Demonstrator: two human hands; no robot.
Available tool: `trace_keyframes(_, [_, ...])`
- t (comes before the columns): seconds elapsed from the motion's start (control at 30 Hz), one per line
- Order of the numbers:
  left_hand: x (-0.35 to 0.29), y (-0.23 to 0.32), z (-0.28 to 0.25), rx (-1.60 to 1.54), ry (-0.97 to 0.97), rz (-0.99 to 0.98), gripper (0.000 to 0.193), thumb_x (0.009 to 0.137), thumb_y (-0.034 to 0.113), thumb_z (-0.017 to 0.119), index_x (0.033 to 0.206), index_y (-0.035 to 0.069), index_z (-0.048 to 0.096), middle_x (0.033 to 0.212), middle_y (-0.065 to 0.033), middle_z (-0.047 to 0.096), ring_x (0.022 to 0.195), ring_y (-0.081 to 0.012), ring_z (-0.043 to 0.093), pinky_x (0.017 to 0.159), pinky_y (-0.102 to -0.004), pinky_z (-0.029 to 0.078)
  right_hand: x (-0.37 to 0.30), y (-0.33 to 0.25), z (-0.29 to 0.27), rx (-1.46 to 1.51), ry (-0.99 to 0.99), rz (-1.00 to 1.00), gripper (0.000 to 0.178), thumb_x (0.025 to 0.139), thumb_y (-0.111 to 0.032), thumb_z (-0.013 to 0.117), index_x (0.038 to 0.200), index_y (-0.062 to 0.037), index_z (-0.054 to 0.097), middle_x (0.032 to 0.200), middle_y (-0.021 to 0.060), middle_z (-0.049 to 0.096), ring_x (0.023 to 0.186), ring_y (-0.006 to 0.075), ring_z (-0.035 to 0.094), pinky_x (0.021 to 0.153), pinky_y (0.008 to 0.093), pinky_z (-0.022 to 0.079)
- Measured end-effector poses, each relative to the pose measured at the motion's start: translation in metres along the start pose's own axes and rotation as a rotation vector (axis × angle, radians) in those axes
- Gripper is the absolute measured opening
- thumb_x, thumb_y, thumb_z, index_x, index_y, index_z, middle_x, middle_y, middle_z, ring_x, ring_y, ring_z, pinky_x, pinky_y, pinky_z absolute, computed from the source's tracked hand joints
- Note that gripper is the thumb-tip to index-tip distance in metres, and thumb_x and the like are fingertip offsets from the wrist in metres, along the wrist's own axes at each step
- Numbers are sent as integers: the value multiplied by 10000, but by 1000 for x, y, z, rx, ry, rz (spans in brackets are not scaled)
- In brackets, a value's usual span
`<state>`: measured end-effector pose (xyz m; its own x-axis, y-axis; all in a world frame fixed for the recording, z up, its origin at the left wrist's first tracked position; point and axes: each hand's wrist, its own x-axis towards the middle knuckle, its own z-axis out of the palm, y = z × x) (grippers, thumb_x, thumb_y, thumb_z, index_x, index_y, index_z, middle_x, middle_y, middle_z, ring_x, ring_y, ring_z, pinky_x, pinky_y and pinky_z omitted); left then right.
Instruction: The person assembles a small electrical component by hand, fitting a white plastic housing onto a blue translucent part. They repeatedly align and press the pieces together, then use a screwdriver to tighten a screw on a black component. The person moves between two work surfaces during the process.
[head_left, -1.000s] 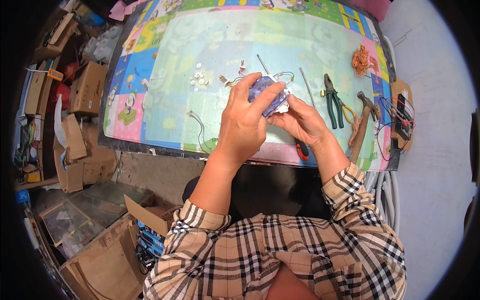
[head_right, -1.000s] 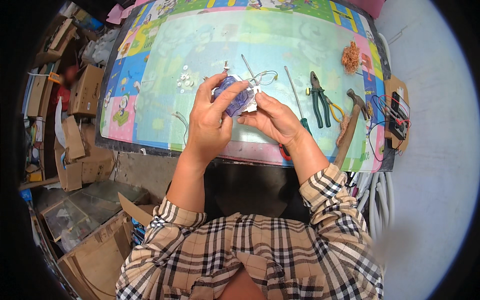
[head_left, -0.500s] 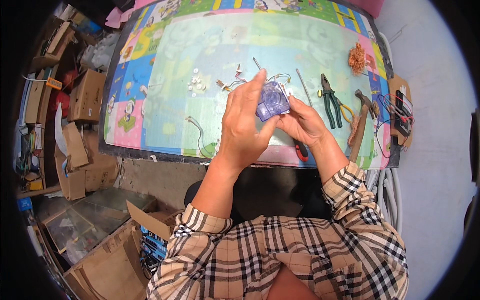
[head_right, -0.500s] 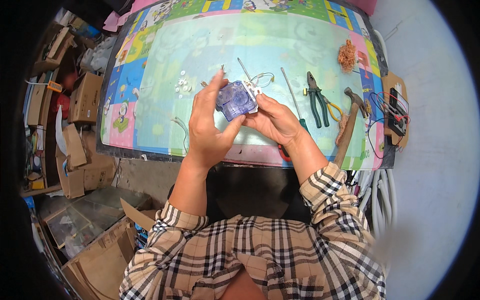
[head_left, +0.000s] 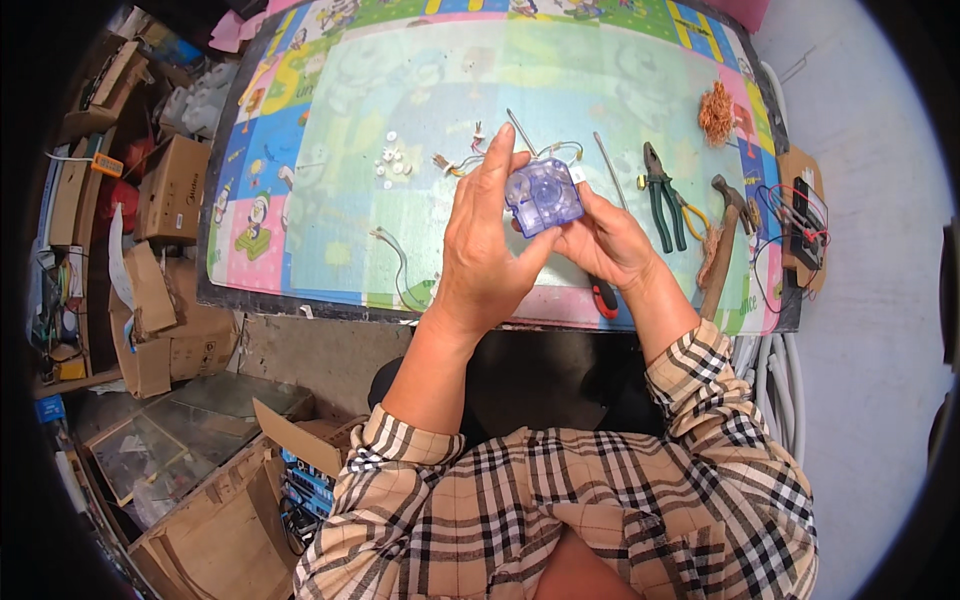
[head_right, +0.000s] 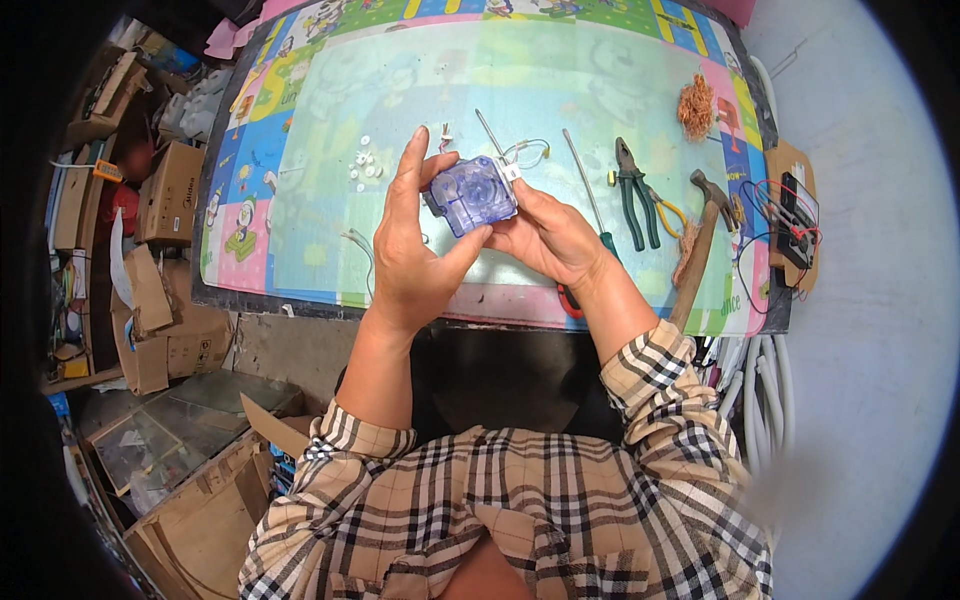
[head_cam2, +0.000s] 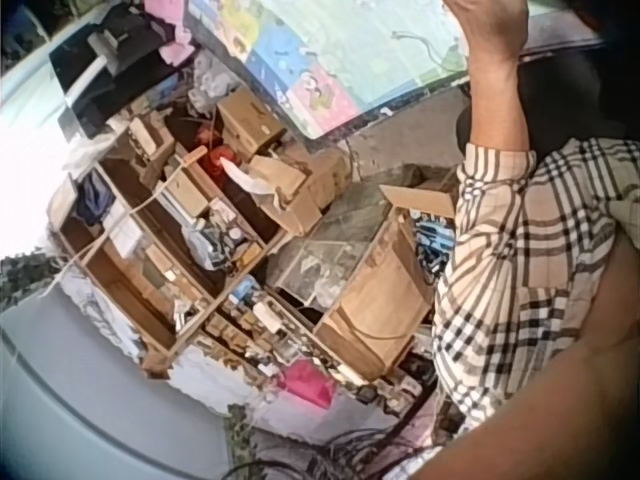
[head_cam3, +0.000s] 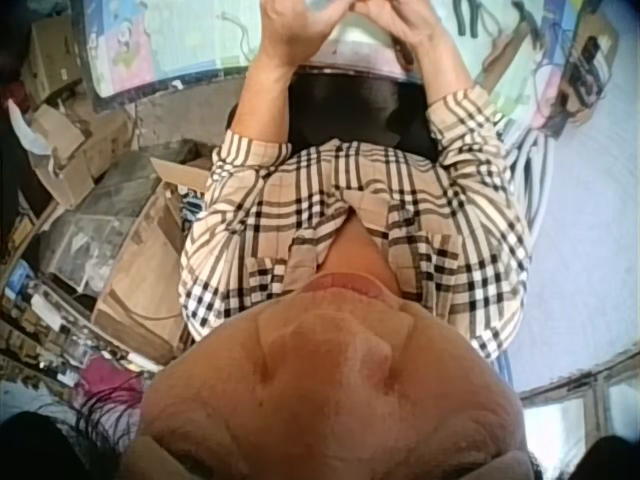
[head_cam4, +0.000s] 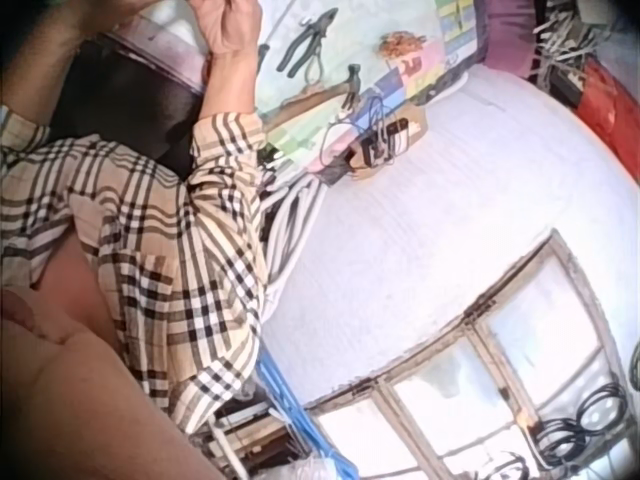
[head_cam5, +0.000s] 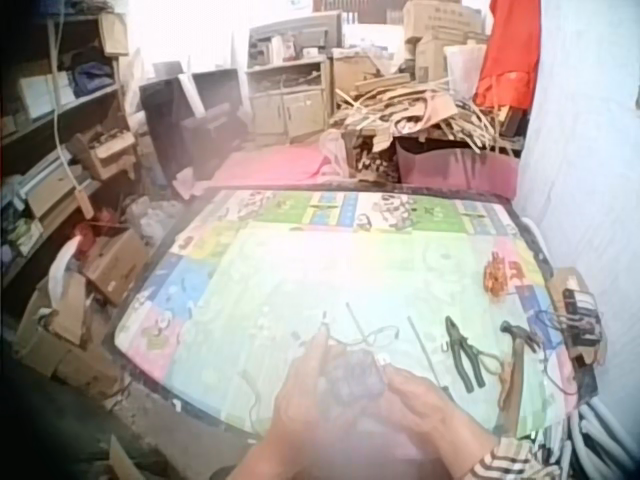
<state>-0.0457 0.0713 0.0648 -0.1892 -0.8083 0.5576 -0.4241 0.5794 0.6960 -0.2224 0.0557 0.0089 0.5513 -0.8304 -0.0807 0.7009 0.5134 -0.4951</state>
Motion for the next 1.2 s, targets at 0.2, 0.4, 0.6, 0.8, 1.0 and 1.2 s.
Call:
trace_keyframes(0.2, [1,-3,-2,46,-35,-70,911,666,4,778,1467,42,344,1235,-173,586,1128,-286,597,955,-377,485,2,-1,2,-6,12,12,470,1051,-279,376,1390,46,386,1368,179,494,1253,287,502,1067,467,406])
trace_keyframes(0.4, [4,-4,-6,50,-99,-143,850,671,-13,768,1434,53,400,1208,-164,597,1110,-302,599,948,-389,486,2,0,2,-111,70,-30,425,1046,-233,388,1348,63,429,1311,172,529,1187,277,545,1032,446,445])
trace_keyframes(0.6, [0,-9,-5,120,-130,-110,731,677,-27,757,1343,16,459,1200,-190,575,1115,-354,575,948,-406,473,4,4,2,-317,96,-66,427,1038,-283,432,1294,51,498,1206,136,594,1065,219,594,972,392,480])
trace_keyframes(0.8, [0,-13,-3,118,-133,-95,618,664,-30,756,1241,10,541,1213,-163,583,1128,-314,588,950,-383,484,2,4,1,-402,104,-69,444,1036,-321,436,1277,41,525,1152,115,616,1013,192,594,958,369,482])
trace_keyframes(1.0, [1,-12,-3,106,-123,-90,599,679,-26,758,1229,-3,521,1187,-189,575,1117,-365,572,946,-399,470,3,4,1,-418,89,-72,449,1038,-320,429,1289,41,522,1147,113,616,1010,191,592,961,368,479])
trace_keyframes(1.2, [-1,-12,-3,108,-122,-101,600,673,-38,748,1227,-5,518,1194,-189,571,1112,-365,575,945,-395,472,2,3,0,-409,65,-87,401,1025,-231,420,1312,33,514,1189,115,597,1049,201,581,971,363,468])
